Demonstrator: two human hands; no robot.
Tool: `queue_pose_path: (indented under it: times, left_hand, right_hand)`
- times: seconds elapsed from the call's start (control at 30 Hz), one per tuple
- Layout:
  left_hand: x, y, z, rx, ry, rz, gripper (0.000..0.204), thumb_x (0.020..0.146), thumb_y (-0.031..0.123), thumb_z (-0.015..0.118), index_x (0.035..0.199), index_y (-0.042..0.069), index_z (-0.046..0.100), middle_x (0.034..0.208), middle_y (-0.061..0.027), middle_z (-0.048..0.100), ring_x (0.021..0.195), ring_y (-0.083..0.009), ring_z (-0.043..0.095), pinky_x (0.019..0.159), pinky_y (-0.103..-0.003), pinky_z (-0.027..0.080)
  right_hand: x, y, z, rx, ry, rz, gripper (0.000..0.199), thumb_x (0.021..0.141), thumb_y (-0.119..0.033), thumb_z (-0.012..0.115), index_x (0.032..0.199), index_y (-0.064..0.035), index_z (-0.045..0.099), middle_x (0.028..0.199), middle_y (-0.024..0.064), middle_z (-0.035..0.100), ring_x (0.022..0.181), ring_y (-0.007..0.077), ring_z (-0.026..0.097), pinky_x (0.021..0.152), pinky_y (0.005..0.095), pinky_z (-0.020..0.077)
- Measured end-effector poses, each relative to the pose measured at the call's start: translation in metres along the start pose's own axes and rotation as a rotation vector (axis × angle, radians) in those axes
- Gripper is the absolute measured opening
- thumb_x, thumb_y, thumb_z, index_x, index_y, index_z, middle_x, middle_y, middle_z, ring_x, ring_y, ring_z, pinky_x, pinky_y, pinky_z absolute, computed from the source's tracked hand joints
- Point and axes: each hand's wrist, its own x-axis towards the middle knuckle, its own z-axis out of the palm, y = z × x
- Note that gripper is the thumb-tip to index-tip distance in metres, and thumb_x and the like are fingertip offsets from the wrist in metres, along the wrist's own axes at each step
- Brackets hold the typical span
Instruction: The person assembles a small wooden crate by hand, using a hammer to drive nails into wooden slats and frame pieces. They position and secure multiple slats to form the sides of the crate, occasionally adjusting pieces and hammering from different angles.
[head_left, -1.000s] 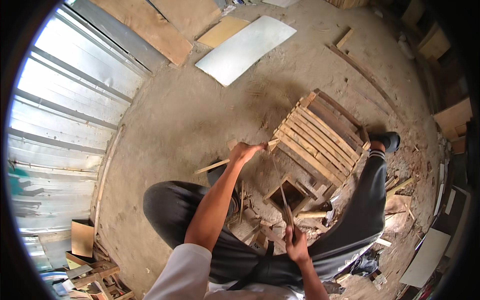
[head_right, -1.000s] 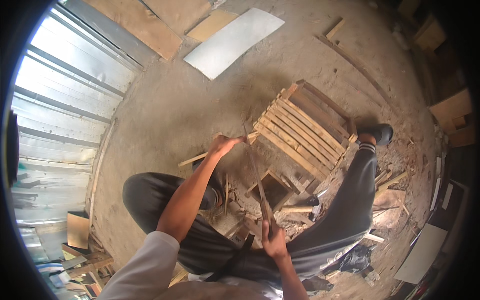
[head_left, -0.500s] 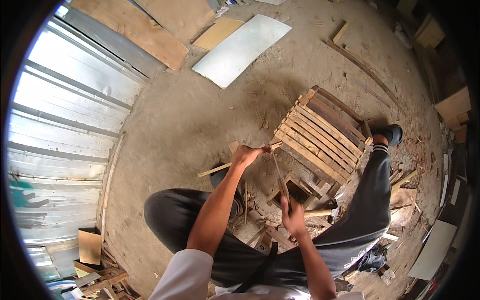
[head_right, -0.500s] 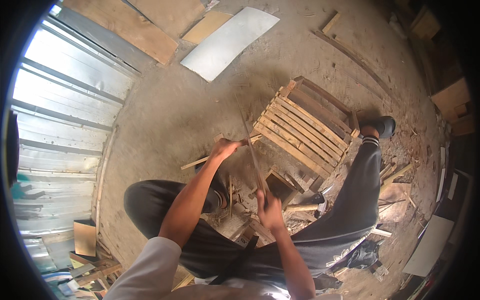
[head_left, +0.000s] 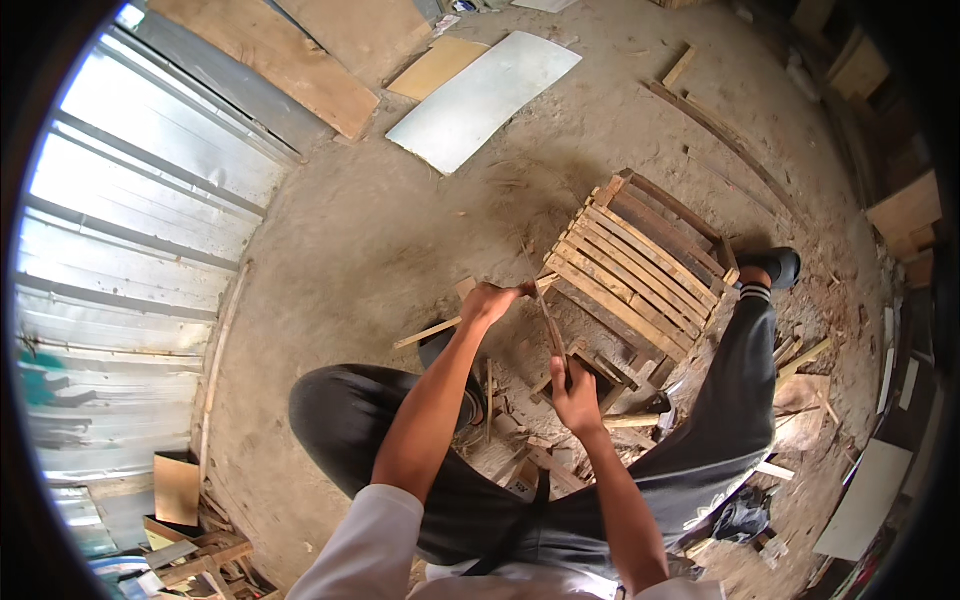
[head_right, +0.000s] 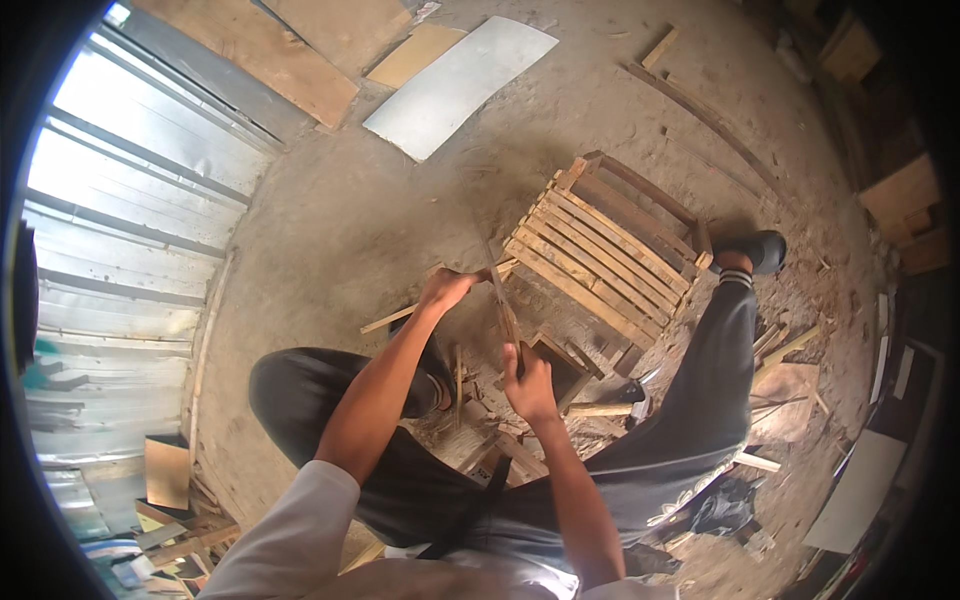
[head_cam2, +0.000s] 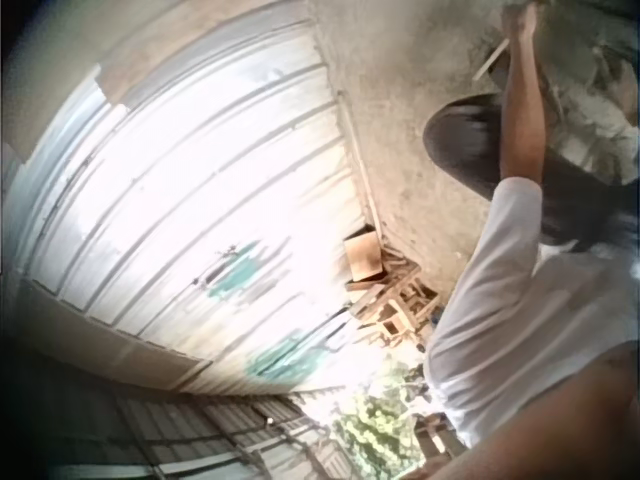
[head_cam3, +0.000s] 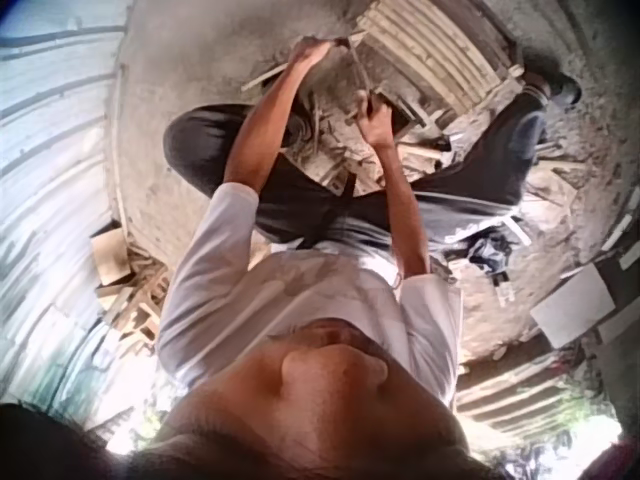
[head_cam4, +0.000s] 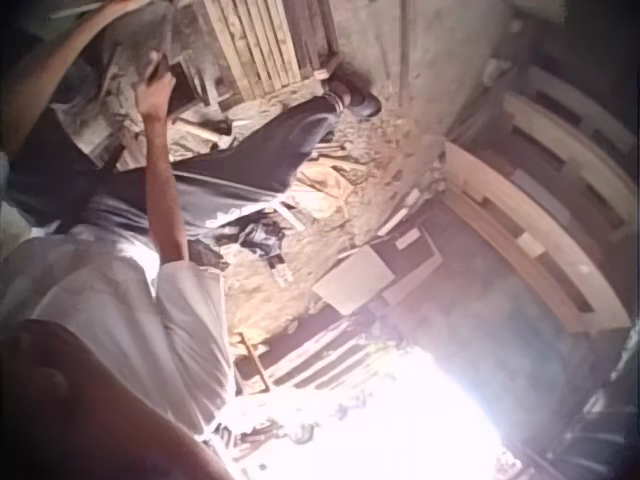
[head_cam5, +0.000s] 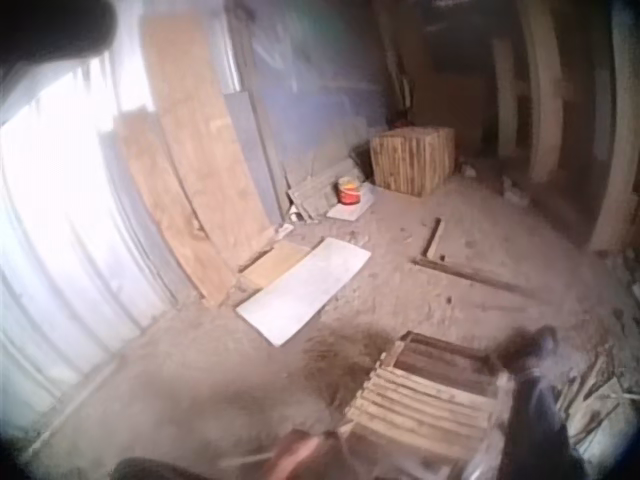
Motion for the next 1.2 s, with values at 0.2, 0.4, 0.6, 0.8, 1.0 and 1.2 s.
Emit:
queue_pose_path:
  times: [0.2, 0.4, 0.6, 0.8, 1.0, 1.2]
  left_hand:
    - [0.002, 0.003, -0.002, -0.018, -0.025, -0.026, 0.081, 0.062, 0.083, 0.063, 0.058, 0.002, 0.061, 0.061, -0.0110, 0.061, 0.063, -0.0245, 0.063, 0.058, -0.037, 0.048]
    - [-0.002, 0.004, -0.004, -0.038, -0.040, -0.035, 0.076, 0.063, 0.073, 0.072, 0.071, -0.003, 0.068, 0.065, -0.0124, 0.064, 0.066, -0.0264, 0.064, 0.066, -0.035, 0.050]
    - [-0.005, 0.010, -0.009, -0.037, -0.072, -0.076, 0.083, 0.057, 0.082, 0.067, 0.062, 0.000, 0.062, 0.061, -0.0104, 0.059, 0.061, -0.0244, 0.060, 0.059, -0.038, 0.046]
    - [-0.014, 0.015, -0.010, -0.043, -0.072, -0.052, 0.073, 0.062, 0.073, 0.071, 0.066, 0.000, 0.064, 0.065, -0.0121, 0.063, 0.067, -0.0270, 0.063, 0.066, -0.039, 0.049]
    - [-0.007, 0.014, -0.010, -0.027, -0.067, -0.094, 0.071, 0.063, 0.071, 0.071, 0.066, 0.000, 0.064, 0.066, -0.0117, 0.063, 0.066, -0.0250, 0.062, 0.065, -0.038, 0.048]
    - [-0.005, 0.005, -0.004, -0.058, -0.004, -0.014, 0.073, 0.061, 0.074, 0.072, 0.067, 0.001, 0.065, 0.064, -0.0099, 0.063, 0.063, -0.0249, 0.063, 0.063, -0.035, 0.048]
  right_hand:
    - [-0.060, 0.013, -0.017, -0.017, -0.101, 0.052, 0.038, 0.100, -0.020, 0.047, 0.132, 0.0012, 0.048, 0.086, 0.0287, 0.066, 0.089, 0.0443, 0.067, 0.074, 0.0455, 0.0525]
    - [0.004, -0.003, -0.006, -0.007, -0.047, 0.004, 0.036, 0.100, -0.030, 0.049, 0.098, 0.0040, 0.060, 0.076, 0.0296, 0.059, 0.078, 0.0497, 0.058, 0.064, 0.0472, 0.0465]
    - [-0.060, -0.007, -0.026, 0.002, -0.067, 0.077, 0.037, 0.099, -0.019, 0.047, 0.129, 0.0023, 0.052, 0.087, 0.0289, 0.065, 0.083, 0.0451, 0.066, 0.069, 0.0451, 0.0522]
    - [0.011, -0.004, -0.007, 0.008, -0.049, 0.009, 0.039, 0.100, -0.032, 0.049, 0.092, 0.0051, 0.057, 0.077, 0.0297, 0.059, 0.071, 0.0479, 0.059, 0.061, 0.0465, 0.0462]
    - [-0.052, 0.008, -0.025, 0.006, -0.136, 0.178, 0.037, 0.099, -0.020, 0.047, 0.130, 0.0016, 0.052, 0.103, 0.0287, 0.065, 0.104, 0.0438, 0.062, 0.087, 0.0444, 0.0504]
    - [0.024, -0.021, -0.013, -0.020, -0.079, -0.002, 0.036, 0.101, -0.029, 0.047, 0.111, 0.0033, 0.060, 0.085, 0.0292, 0.063, 0.085, 0.0495, 0.061, 0.077, 0.0461, 0.0490]
